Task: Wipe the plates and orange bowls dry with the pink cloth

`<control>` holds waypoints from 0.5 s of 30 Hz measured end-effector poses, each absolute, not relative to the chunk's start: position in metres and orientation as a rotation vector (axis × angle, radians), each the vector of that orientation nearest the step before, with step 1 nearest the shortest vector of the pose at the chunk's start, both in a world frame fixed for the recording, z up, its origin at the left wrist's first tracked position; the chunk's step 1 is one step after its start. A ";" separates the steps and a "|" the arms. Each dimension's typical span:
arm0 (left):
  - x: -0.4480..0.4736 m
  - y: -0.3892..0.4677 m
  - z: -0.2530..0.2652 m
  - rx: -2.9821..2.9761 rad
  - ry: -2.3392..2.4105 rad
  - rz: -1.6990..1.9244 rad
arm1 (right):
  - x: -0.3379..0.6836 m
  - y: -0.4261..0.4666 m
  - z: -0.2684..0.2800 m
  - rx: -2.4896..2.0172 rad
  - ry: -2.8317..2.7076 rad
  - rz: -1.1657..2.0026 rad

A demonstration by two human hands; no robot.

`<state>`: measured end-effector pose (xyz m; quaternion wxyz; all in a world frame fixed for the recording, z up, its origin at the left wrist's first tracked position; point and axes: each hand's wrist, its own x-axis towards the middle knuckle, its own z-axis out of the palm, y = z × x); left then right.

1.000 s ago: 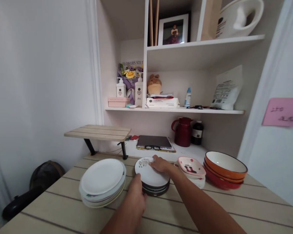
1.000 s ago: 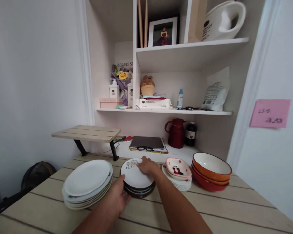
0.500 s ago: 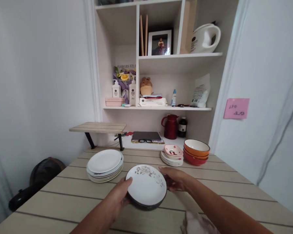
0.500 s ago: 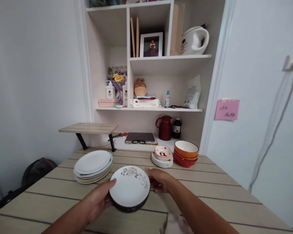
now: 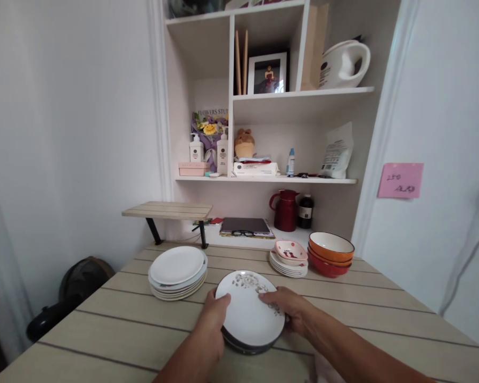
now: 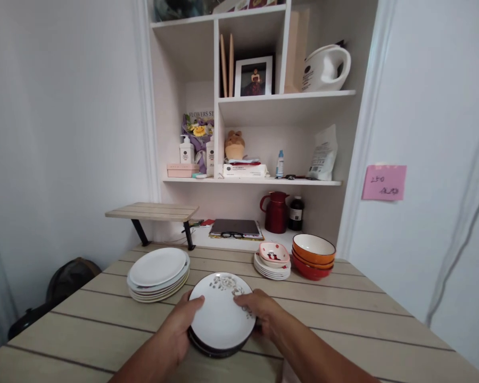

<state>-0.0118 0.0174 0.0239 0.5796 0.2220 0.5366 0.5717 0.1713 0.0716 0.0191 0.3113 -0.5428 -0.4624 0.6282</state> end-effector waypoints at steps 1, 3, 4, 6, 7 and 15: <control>-0.011 0.020 0.022 0.501 1.245 1.348 | 0.171 0.071 0.018 -1.451 -1.192 1.658; -0.013 0.025 0.021 0.457 1.228 1.345 | 0.169 0.071 0.016 -1.483 -1.153 1.655; -0.015 0.027 0.022 0.433 1.221 1.336 | 0.169 0.072 0.016 -1.495 -1.140 1.661; -0.019 0.029 0.024 0.388 1.217 1.315 | 0.167 0.075 0.018 -1.509 -1.125 1.679; -0.021 0.029 0.026 0.367 1.225 1.301 | 0.166 0.076 0.019 -1.509 -1.123 1.688; -0.028 0.022 0.048 0.238 1.391 1.151 | 0.158 0.092 0.046 -1.435 -1.159 1.731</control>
